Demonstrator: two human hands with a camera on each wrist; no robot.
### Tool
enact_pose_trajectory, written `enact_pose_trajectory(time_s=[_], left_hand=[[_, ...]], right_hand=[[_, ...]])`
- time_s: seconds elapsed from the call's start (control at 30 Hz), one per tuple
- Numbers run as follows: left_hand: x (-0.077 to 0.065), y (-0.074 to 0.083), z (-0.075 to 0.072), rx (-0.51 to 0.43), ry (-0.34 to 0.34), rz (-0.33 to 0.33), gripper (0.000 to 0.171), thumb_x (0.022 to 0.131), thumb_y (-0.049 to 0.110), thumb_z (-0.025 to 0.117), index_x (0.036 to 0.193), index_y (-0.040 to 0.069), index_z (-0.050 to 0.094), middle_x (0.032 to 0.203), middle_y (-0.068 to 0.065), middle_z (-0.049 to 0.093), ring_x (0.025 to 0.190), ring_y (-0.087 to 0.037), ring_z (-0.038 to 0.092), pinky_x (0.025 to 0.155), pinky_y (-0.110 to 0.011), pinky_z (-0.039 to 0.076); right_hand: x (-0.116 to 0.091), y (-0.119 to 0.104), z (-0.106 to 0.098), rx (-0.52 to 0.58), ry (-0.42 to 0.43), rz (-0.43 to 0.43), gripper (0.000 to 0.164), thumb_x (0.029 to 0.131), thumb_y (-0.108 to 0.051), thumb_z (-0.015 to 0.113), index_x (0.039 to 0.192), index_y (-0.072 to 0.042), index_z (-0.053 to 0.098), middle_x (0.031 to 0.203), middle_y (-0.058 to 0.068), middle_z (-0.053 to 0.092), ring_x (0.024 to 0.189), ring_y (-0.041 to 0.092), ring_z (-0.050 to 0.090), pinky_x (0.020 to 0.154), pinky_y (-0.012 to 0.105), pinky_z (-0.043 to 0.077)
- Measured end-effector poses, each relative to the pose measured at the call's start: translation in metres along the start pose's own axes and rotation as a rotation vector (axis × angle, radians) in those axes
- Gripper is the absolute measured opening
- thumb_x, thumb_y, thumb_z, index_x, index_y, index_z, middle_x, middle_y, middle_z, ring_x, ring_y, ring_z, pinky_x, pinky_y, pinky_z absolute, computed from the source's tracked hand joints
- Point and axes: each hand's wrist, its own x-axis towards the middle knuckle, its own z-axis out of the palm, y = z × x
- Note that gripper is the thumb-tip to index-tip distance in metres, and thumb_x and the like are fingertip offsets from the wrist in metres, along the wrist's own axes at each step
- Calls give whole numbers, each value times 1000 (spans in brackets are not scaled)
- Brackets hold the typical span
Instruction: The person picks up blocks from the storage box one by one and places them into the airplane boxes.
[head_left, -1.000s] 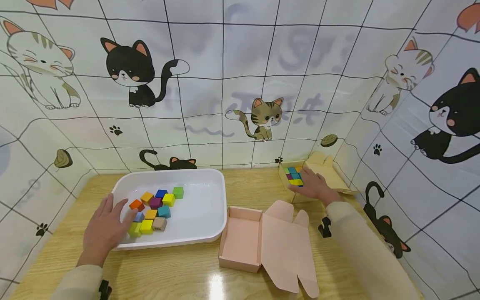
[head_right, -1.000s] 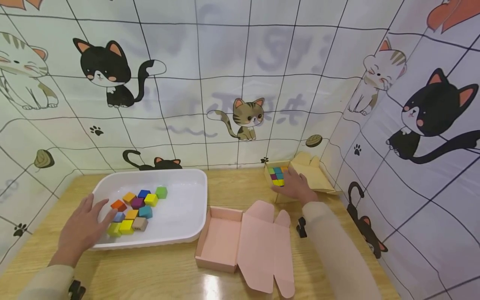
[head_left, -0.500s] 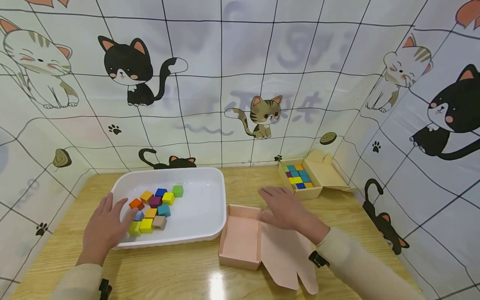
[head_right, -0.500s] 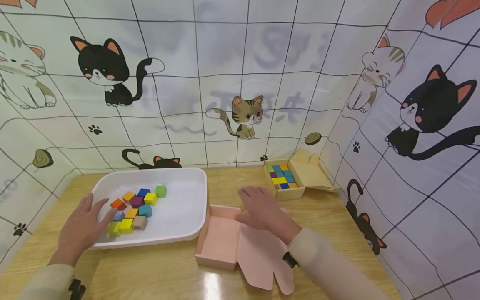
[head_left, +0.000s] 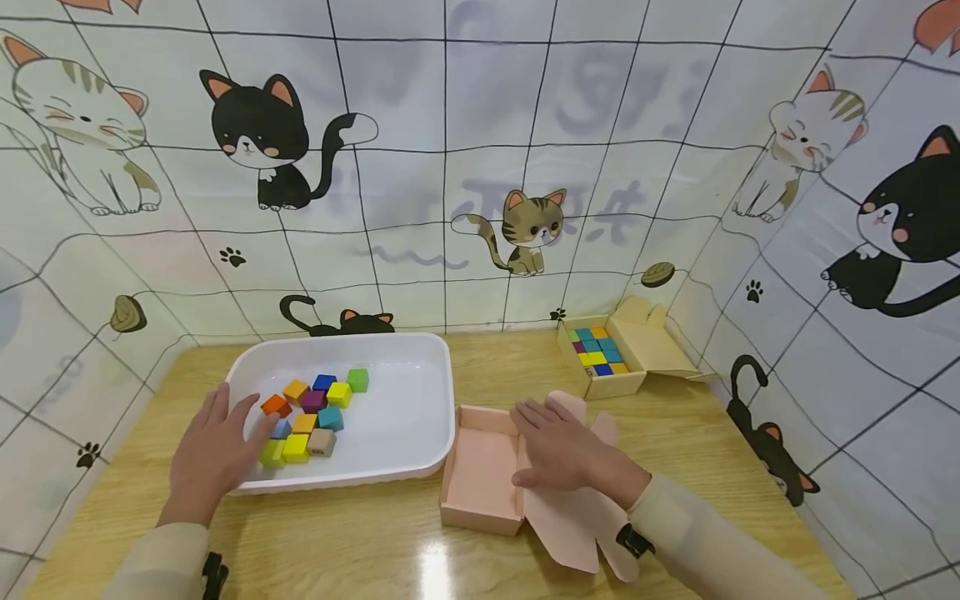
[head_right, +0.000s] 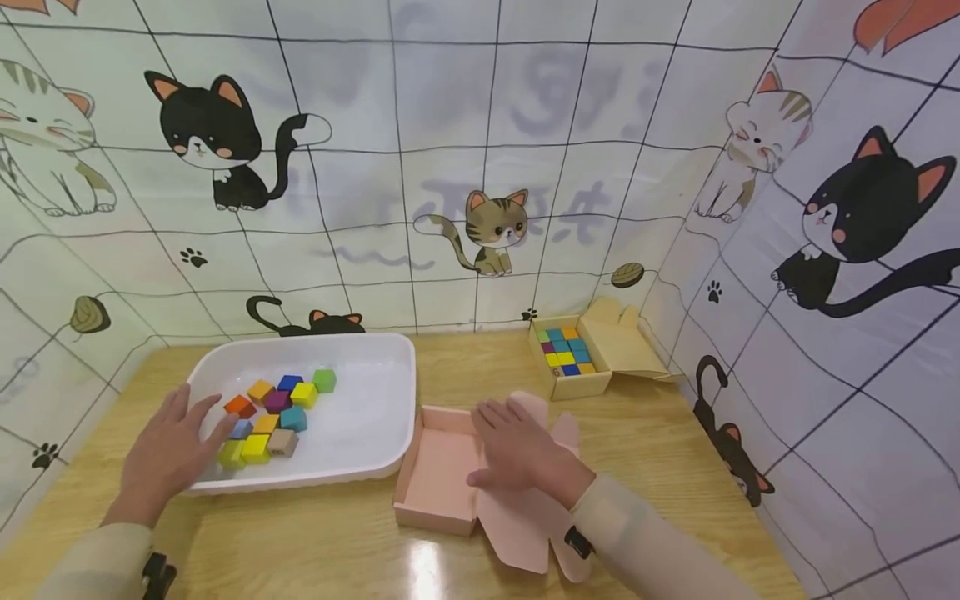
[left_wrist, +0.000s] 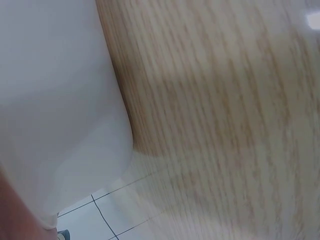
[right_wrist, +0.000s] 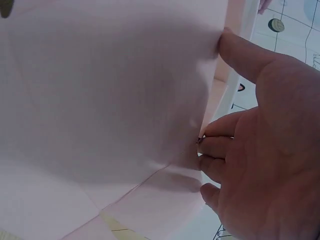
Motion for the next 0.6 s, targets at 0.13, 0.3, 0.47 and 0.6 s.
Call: enact_pose_trajectory(time_s=[0.13, 0.3, 0.47, 0.6], left_hand=[[3, 3, -1, 0, -2, 7, 73, 91, 60, 28, 136, 3, 37, 148, -31, 7, 136, -48, 6, 105, -65, 13], [6, -4, 1, 8, -1, 35, 73, 91, 60, 30, 136, 2, 38, 147, -32, 10, 135, -49, 9, 105, -66, 14], [4, -18, -1, 16, -5, 66, 73, 91, 59, 30, 135, 1, 38, 148, -32, 10, 136, -47, 7, 104, -66, 14], [1, -33, -2, 41, -12, 82, 73, 92, 57, 31, 134, -2, 38, 148, -31, 10, 136, -47, 3, 105, -65, 14]], right_hand=[[3, 6, 3, -10, -7, -4, 90, 82, -60, 53, 145, -4, 21, 153, 11, 19, 143, 26, 14, 116, 48, 9], [9, 12, 1, -6, -8, -52, 88, 84, -57, 52, 145, -3, 19, 153, 11, 16, 143, 27, 12, 116, 49, 9], [15, 16, 0, 56, 48, -125, 83, 86, -51, 53, 145, -4, 19, 153, 12, 18, 142, 28, 14, 116, 49, 11], [9, 9, -4, 118, 129, -113, 78, 87, -46, 55, 146, -7, 21, 152, 9, 24, 140, 24, 22, 114, 45, 22]])
